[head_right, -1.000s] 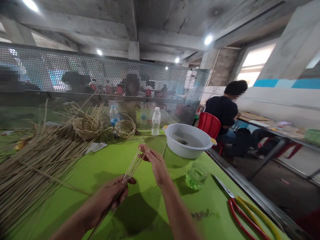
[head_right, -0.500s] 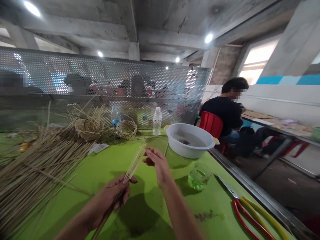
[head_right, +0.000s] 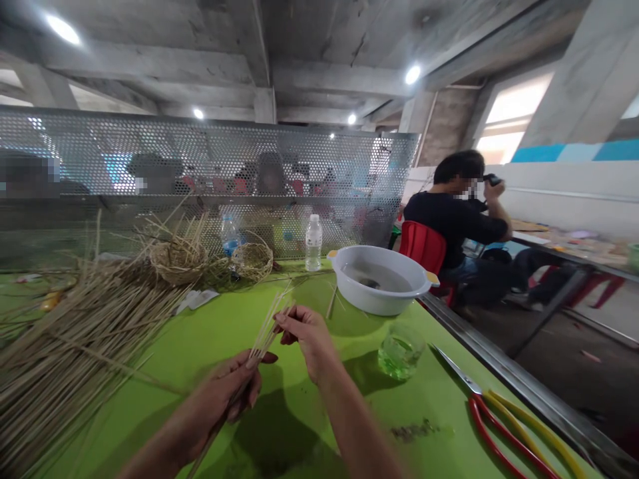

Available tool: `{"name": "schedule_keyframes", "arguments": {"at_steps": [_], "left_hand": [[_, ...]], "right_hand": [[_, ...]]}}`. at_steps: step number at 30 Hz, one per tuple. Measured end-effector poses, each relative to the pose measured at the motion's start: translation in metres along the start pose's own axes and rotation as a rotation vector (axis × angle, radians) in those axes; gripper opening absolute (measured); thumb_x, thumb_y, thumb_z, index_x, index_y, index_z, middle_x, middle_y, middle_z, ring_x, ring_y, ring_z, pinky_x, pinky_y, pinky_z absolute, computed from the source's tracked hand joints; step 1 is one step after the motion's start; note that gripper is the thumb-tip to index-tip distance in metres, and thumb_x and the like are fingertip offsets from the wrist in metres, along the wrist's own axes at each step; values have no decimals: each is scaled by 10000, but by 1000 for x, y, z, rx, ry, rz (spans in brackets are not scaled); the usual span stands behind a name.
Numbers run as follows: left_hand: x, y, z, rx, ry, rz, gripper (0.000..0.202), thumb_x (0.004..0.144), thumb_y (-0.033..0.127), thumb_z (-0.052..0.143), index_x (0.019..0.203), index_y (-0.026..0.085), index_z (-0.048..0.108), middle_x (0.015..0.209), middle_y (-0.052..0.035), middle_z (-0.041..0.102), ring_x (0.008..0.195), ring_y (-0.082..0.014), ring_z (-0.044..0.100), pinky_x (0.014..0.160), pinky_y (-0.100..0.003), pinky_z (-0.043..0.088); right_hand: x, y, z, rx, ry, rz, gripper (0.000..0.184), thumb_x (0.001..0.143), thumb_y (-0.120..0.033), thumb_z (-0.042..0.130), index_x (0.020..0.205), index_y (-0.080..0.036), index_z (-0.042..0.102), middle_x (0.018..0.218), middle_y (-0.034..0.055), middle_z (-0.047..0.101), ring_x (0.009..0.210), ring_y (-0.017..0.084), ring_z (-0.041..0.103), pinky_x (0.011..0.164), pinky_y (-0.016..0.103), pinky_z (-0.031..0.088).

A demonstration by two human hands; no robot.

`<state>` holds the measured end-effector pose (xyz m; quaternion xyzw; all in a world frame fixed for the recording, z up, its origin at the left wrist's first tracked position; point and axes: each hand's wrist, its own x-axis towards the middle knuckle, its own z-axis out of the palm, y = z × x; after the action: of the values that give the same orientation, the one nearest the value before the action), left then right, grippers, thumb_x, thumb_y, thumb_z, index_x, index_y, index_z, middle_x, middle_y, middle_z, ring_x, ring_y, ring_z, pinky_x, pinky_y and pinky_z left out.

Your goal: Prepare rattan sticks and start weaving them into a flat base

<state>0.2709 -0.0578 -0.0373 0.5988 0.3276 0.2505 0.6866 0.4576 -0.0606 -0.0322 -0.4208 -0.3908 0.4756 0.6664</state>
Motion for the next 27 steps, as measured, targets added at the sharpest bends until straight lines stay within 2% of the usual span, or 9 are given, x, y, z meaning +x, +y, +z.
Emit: {"name": "schedule_keyframes", "arguments": {"at_steps": [5,15,27], "left_hand": [[1,-5,-2,-3,-26,-8,506,931,587,540,1171,146,598,614,59,572,454,-67,279,453,-241,165],[-1,2,-1,33,-36,-20,554,909,608,542,1162,120,607,626,42,602,454,-68,319,472,-245,195],[4,-5,-3,83,-57,-13,480,931,593,507,1116,153,563,654,5,689,411,-72,357,441,-232,221]], "right_hand": [[0,3,3,18,-14,19,306,685,-407,864,825,-161,748,672,4,676,531,99,527,558,241,399],[-2,3,3,26,-25,39,316,681,-424,871,792,-160,737,660,4,671,558,110,555,589,255,425],[-3,4,4,1,-61,84,362,674,-459,870,832,-152,761,663,8,663,555,111,553,561,251,419]]}}
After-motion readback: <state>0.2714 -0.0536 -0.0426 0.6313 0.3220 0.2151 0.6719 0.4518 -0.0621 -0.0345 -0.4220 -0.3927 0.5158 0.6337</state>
